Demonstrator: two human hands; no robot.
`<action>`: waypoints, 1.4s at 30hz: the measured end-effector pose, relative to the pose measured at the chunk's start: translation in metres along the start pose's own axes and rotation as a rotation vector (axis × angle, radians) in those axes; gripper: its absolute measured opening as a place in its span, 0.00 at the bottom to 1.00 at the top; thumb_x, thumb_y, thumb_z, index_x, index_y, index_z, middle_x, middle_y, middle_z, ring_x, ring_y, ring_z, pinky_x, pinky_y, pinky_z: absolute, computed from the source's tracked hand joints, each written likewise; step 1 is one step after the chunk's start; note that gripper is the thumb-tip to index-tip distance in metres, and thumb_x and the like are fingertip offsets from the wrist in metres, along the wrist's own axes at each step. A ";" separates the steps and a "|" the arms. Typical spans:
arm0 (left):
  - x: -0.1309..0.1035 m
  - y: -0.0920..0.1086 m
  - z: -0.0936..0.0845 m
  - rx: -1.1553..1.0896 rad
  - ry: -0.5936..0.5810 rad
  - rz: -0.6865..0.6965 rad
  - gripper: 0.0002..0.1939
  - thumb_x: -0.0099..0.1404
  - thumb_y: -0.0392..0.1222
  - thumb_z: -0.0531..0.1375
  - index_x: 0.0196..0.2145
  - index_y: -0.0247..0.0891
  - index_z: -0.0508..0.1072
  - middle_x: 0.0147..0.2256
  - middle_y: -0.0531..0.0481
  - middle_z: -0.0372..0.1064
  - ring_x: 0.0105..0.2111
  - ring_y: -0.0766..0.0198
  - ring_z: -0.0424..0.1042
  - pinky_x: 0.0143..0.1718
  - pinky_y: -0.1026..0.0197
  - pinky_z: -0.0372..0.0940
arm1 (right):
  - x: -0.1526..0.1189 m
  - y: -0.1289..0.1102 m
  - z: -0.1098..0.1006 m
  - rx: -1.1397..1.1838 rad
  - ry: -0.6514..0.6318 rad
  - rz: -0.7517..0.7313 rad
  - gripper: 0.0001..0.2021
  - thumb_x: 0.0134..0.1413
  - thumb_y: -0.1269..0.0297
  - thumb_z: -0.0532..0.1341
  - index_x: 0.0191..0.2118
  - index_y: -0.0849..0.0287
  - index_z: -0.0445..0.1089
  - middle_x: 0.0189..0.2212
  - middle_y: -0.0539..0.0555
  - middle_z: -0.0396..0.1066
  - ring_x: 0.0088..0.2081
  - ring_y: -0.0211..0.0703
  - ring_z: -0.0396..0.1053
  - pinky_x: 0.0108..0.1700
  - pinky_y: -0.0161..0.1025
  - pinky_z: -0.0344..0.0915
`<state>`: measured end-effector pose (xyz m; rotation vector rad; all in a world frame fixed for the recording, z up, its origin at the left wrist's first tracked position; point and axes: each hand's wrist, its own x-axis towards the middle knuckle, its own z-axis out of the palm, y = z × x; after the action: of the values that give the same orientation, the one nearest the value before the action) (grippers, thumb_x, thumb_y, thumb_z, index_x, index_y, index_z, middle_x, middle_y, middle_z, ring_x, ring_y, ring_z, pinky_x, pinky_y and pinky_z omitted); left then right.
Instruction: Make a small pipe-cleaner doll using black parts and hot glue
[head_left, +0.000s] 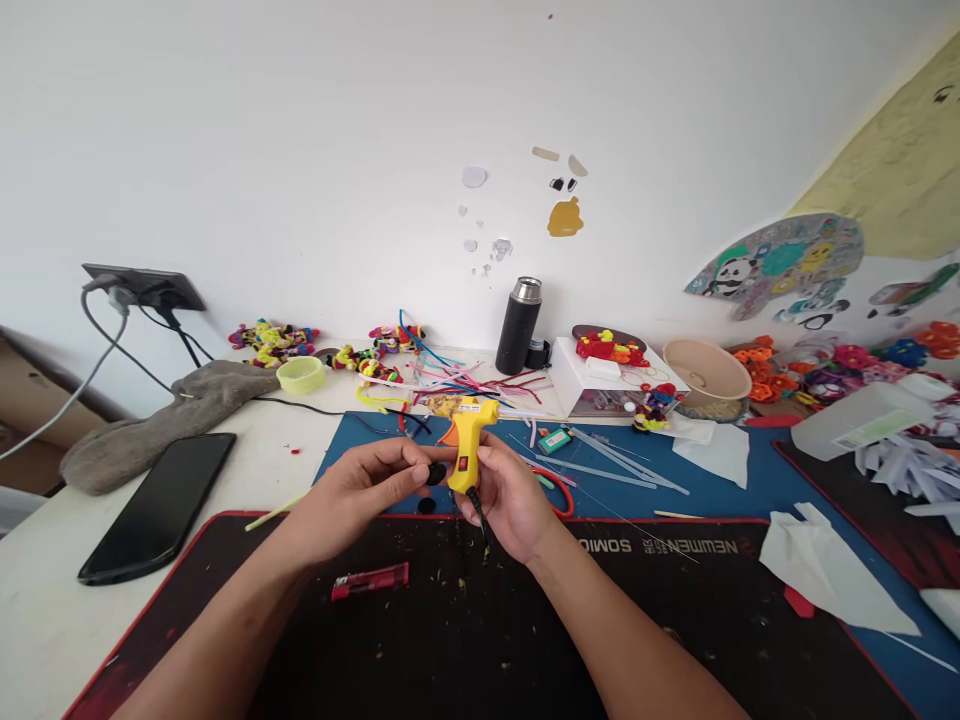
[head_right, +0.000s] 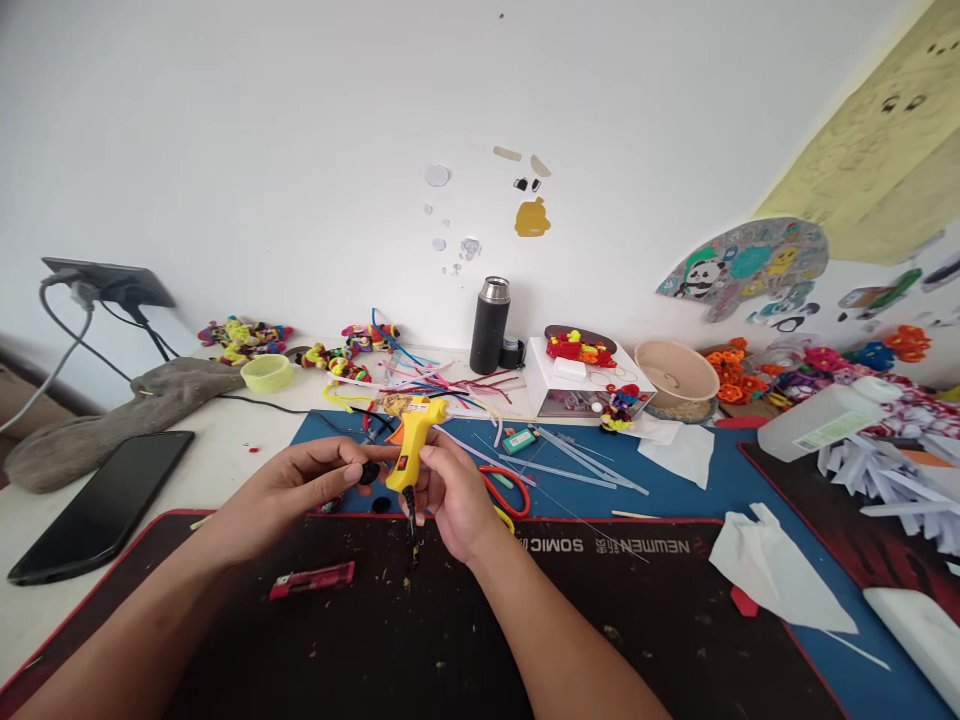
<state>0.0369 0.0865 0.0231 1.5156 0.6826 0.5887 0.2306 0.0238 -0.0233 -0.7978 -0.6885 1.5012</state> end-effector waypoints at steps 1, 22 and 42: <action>0.000 -0.001 0.000 -0.003 0.001 -0.001 0.18 0.66 0.59 0.67 0.31 0.40 0.77 0.53 0.40 0.80 0.52 0.46 0.77 0.55 0.49 0.68 | 0.000 0.001 0.000 0.000 0.000 -0.007 0.16 0.58 0.52 0.65 0.45 0.57 0.70 0.29 0.50 0.76 0.19 0.36 0.66 0.17 0.31 0.56; -0.005 0.000 0.005 0.184 -0.010 0.139 0.14 0.71 0.53 0.64 0.36 0.41 0.80 0.57 0.41 0.78 0.54 0.47 0.77 0.58 0.49 0.68 | 0.000 0.002 -0.002 -0.108 0.042 -0.011 0.17 0.55 0.51 0.68 0.42 0.57 0.70 0.26 0.46 0.73 0.20 0.36 0.68 0.16 0.29 0.59; -0.010 0.003 0.003 0.087 -0.138 0.246 0.09 0.74 0.46 0.62 0.41 0.42 0.82 0.49 0.43 0.82 0.53 0.51 0.77 0.58 0.50 0.68 | -0.005 -0.005 0.002 0.029 -0.041 -0.004 0.13 0.54 0.58 0.71 0.37 0.57 0.68 0.25 0.46 0.73 0.18 0.34 0.68 0.15 0.27 0.55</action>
<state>0.0326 0.0769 0.0262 1.7180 0.4234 0.6385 0.2320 0.0199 -0.0172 -0.7447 -0.6970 1.5240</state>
